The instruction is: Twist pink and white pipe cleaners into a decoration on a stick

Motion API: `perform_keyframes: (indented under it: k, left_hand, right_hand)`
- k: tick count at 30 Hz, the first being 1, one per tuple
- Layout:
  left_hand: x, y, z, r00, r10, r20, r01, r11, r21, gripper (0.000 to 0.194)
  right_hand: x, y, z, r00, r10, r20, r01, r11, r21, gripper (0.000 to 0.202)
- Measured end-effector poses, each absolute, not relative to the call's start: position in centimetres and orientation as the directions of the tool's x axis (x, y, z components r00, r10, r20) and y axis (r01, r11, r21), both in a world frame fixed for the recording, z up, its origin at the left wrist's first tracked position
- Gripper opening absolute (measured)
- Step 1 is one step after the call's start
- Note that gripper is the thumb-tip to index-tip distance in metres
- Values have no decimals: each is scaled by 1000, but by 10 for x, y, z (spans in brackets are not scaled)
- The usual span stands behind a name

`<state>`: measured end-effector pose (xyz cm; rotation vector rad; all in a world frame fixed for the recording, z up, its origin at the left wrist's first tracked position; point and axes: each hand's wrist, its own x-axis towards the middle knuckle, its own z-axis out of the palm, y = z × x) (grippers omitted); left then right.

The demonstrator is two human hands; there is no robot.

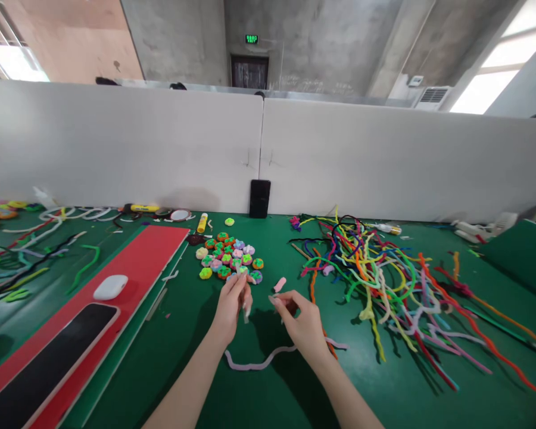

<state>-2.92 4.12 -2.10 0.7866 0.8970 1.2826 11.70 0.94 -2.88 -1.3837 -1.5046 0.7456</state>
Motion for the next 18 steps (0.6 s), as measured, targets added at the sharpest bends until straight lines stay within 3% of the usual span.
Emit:
perform_keyframes:
  k: [10, 18]
  left_hand:
    - [-25, 40, -23, 63, 991, -118, -36, 120, 992, 23]
    - [-22, 36, -23, 84, 996, -22, 69, 17, 997, 22]
  right_hand:
    - [128, 17, -49, 55, 948, 314, 733, 175, -657, 28]
    - [128, 19, -52, 60, 947, 315, 735, 171, -656, 41]
